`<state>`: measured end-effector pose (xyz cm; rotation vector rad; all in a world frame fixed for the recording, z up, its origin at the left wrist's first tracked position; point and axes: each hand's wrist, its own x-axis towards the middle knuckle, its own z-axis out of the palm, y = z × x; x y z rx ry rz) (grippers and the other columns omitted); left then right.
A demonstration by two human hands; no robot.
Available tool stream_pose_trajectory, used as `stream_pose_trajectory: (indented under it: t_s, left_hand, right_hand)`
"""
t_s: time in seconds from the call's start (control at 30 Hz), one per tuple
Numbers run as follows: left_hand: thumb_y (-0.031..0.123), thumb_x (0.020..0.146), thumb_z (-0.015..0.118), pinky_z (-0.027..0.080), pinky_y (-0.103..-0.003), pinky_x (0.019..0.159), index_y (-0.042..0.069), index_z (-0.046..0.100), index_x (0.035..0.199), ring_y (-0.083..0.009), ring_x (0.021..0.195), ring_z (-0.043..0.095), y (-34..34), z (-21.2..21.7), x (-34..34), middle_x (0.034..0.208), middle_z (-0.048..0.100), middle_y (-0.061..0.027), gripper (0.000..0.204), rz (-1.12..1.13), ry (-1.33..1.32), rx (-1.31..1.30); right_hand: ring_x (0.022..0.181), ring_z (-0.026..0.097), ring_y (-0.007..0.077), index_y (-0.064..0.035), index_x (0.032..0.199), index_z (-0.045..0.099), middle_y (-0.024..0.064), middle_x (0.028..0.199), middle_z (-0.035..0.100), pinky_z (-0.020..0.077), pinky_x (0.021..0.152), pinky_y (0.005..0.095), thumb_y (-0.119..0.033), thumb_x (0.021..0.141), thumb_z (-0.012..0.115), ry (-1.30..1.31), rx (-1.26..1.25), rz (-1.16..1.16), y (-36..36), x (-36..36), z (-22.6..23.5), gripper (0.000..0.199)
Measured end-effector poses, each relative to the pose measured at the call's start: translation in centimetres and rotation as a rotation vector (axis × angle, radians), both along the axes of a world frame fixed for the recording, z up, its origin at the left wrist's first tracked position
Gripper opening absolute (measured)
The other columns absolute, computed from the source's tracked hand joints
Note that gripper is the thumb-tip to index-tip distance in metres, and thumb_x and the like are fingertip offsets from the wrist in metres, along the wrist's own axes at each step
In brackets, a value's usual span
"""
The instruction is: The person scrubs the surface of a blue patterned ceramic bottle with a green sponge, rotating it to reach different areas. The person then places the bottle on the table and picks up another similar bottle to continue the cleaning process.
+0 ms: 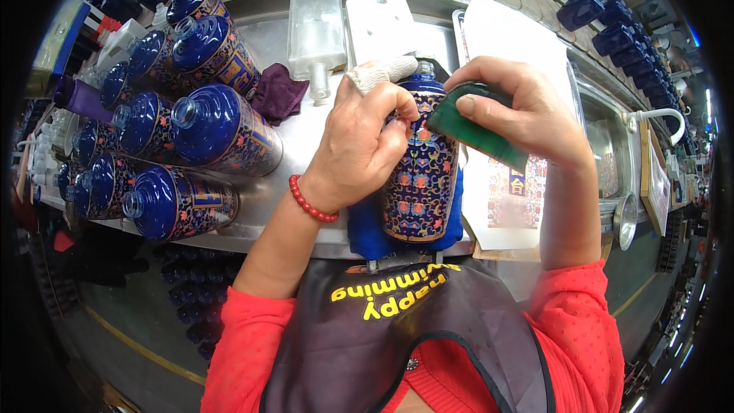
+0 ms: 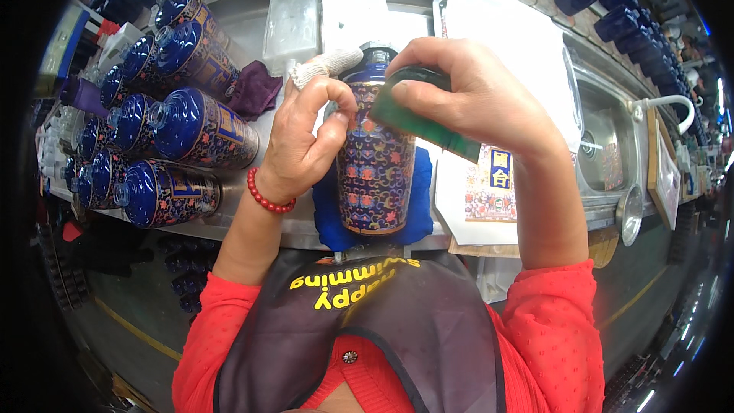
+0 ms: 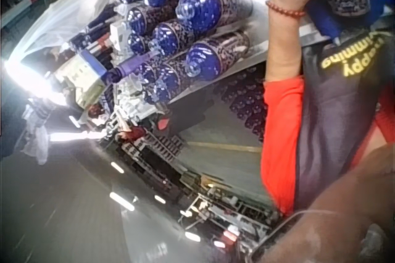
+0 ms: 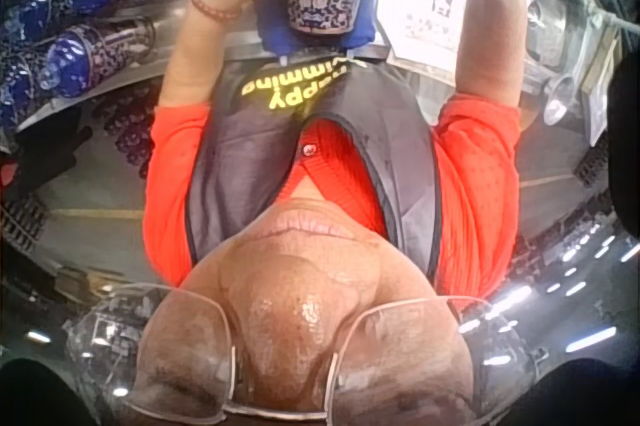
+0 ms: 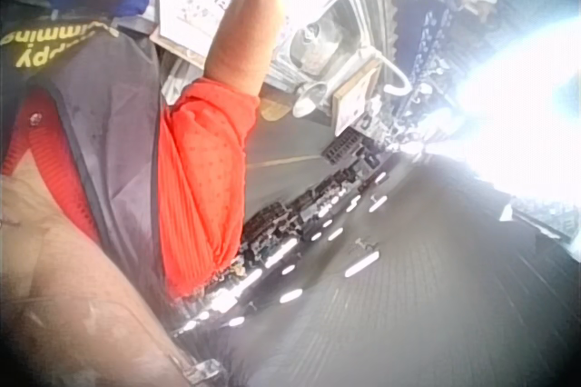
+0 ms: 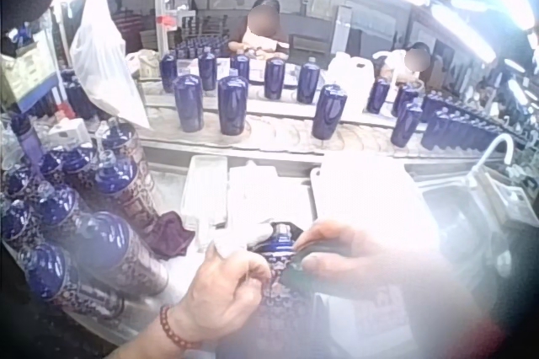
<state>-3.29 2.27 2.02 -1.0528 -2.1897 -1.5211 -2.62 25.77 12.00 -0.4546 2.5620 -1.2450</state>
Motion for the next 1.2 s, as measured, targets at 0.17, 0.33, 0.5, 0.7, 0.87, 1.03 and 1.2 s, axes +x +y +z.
stream_pose_trajectory:
  t_s: [0.17,0.33,0.5,0.7,0.87,1.03,1.2]
  left_hand:
    - [0.0,0.082,0.058,0.042,-0.042,0.089,0.006,0.063,0.096,-0.0335,0.094,0.054,0.2,-0.5,0.4,0.093,0.063,-0.0118,0.016,0.001,-0.047,0.045]
    - [0.002,0.082,0.062,0.043,-0.042,0.092,0.005,0.063,0.098,-0.0347,0.098,0.054,0.2,-0.6,0.6,0.101,0.063,-0.0141,0.017,0.033,-0.019,0.036]
    - [0.008,0.08,0.068,0.039,-0.048,0.101,0.006,0.063,0.093,-0.0394,0.109,0.054,0.3,0.3,0.6,0.101,0.061,-0.0181,0.014,0.1,0.071,-0.014]
    - [0.02,0.078,0.072,0.028,-0.058,0.113,0.007,0.063,0.083,-0.0431,0.123,0.049,0.6,2.3,0.7,0.096,0.061,-0.0203,0.017,0.221,0.247,-0.299]
    - [0.024,0.078,0.07,0.026,-0.059,0.114,0.006,0.064,0.081,-0.042,0.126,0.048,0.7,3.3,0.3,0.091,0.062,-0.0212,0.019,0.23,0.28,-0.417]
    - [0.023,0.078,0.069,0.026,-0.06,0.114,0.005,0.065,0.082,-0.0419,0.125,0.049,0.7,3.4,0.4,0.091,0.062,-0.0219,0.019,0.224,0.278,-0.442]
    - [0.016,0.079,0.07,0.031,-0.055,0.112,0.005,0.065,0.085,-0.0437,0.124,0.051,0.5,3.0,0.4,0.101,0.063,-0.0231,0.013,0.228,0.25,-0.372]
  right_hand:
    - [0.084,0.064,0.0103,-0.0013,0.112,0.07,0.0045,0.091,0.07,0.0537,0.076,0.0282,-0.021,0.094,0.067,-0.024,0.002,0.017,0.0,-0.3,0.1,0.027]
    - [0.082,0.065,0.0105,-0.0007,0.111,0.07,0.0048,0.091,0.071,0.0545,0.074,0.0284,-0.022,0.094,0.067,0.074,0.034,0.077,0.0,-0.4,-0.1,0.027]
    - [0.083,0.065,0.0109,-0.0002,0.111,0.07,0.0052,0.091,0.071,0.0545,0.076,0.0286,-0.022,0.094,0.067,0.009,0.007,0.0,0.4,0.1,-0.1,0.028]
    - [0.085,0.065,0.0105,-0.0001,0.112,0.07,0.0048,0.093,0.071,0.0544,0.078,0.0282,-0.02,0.094,0.067,0.044,-0.042,-0.014,0.6,0.8,-0.8,0.027]
    - [0.086,0.065,0.0104,0.0,0.113,0.07,0.0046,0.094,0.071,0.0543,0.079,0.0279,-0.019,0.094,0.067,0.013,-0.055,-0.047,0.7,1.3,-1.2,0.027]
    - [0.087,0.065,0.0099,0.0002,0.112,0.07,0.0046,0.095,0.071,0.0544,0.079,0.0276,-0.018,0.094,0.067,0.017,-0.091,-0.062,0.6,1.5,-1.3,0.026]
    - [0.086,0.065,0.0098,0.0002,0.111,0.07,0.0045,0.093,0.071,0.0542,0.078,0.0274,-0.018,0.094,0.067,0.03,-0.104,-0.062,0.5,1.7,-1.2,0.025]
